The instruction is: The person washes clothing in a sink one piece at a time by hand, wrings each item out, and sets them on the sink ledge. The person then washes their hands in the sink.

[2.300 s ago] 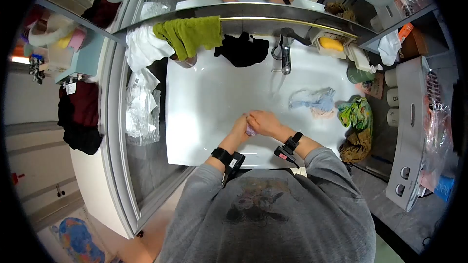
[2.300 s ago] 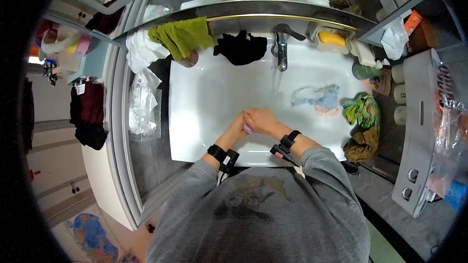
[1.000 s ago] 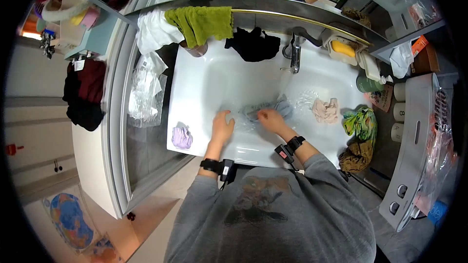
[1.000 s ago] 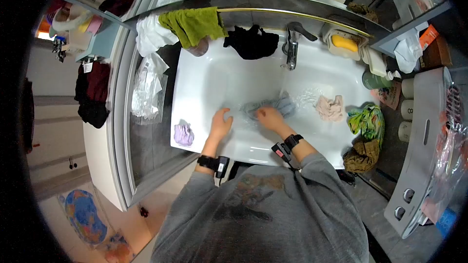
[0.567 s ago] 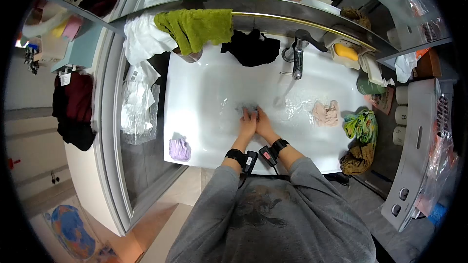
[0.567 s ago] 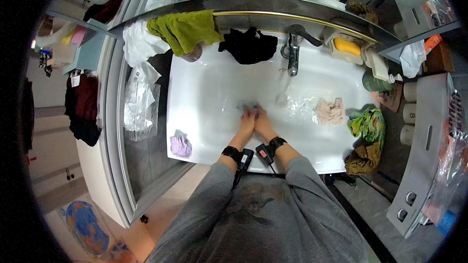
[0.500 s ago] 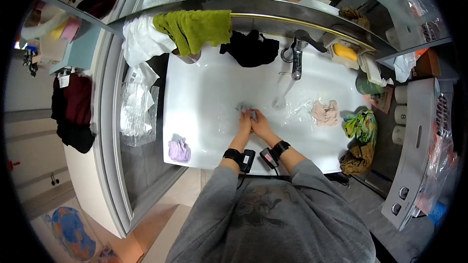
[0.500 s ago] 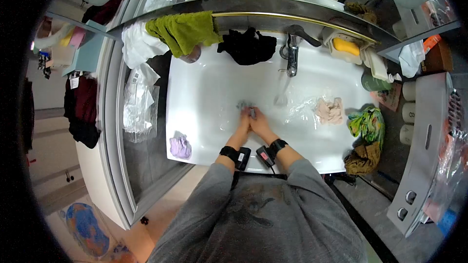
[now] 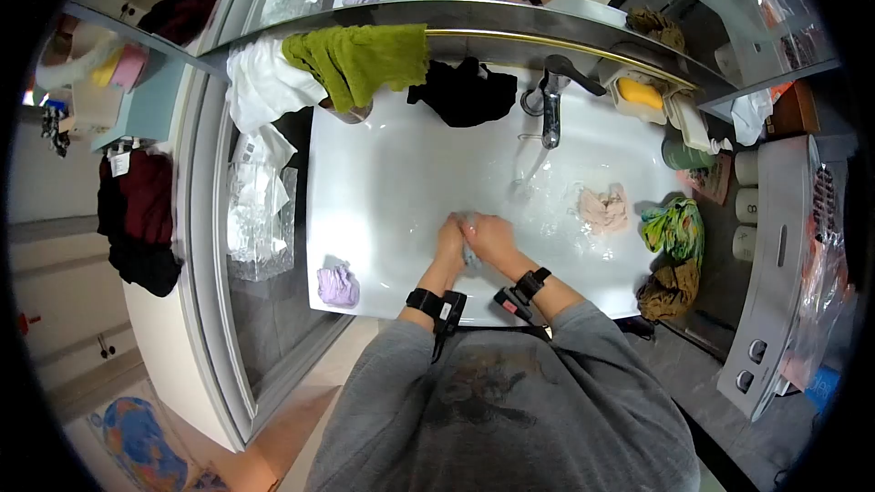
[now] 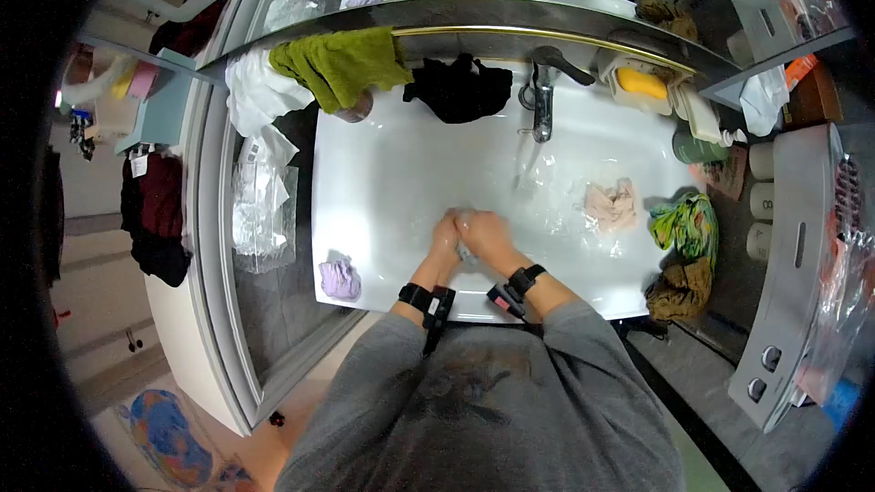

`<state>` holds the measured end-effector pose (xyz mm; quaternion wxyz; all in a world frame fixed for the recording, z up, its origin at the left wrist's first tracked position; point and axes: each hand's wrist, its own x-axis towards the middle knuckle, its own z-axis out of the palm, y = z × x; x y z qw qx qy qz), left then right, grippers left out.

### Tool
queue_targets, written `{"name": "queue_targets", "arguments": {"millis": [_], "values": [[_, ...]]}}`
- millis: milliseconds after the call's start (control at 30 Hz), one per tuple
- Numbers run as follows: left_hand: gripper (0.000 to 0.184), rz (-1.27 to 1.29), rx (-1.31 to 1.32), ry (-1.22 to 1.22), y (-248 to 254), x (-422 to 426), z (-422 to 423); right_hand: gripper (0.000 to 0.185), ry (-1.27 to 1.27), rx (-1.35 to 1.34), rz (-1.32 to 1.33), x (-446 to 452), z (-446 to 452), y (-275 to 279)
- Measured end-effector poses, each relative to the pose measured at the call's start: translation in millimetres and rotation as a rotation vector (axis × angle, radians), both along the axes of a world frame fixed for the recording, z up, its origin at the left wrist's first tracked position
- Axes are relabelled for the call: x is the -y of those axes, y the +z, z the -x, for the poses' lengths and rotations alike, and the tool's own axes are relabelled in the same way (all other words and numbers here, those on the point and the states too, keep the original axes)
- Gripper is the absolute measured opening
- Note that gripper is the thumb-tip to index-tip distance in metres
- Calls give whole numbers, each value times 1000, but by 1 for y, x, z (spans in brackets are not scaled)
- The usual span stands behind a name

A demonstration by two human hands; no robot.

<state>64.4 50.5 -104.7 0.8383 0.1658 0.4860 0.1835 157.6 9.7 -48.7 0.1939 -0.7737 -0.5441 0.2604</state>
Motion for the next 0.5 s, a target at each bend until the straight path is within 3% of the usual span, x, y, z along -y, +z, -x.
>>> {"name": "queue_targets", "arguments": {"millis": [100,167,200,267,300,400,467,500], "values": [[52,33,-124,-55,-7,5,2,30,-95,32,198,8,-15,-12],[54,-242,-353,-119,1,-7,12,30,-134,-29,114,28,-31,-28],[54,-249,-352,-116,-2,-17,20,31,-165,-90,30,35,-41,-32],[59,-676,-681,-536,-14,-30,41,30,-273,-254,111,45,-60,-23],[59,-676,-680,-538,-8,-30,46,30,-382,-416,193,50,-68,-19],[62,-904,-638,-574,8,-27,52,36,-183,-195,-34,67,-83,-17],[57,-1292,-1037,-825,11,-25,52,35,-212,-226,-56,71,-86,-4],[57,-1294,-1035,-826,15,-27,53,35,-237,-258,-78,72,-87,7]]}}
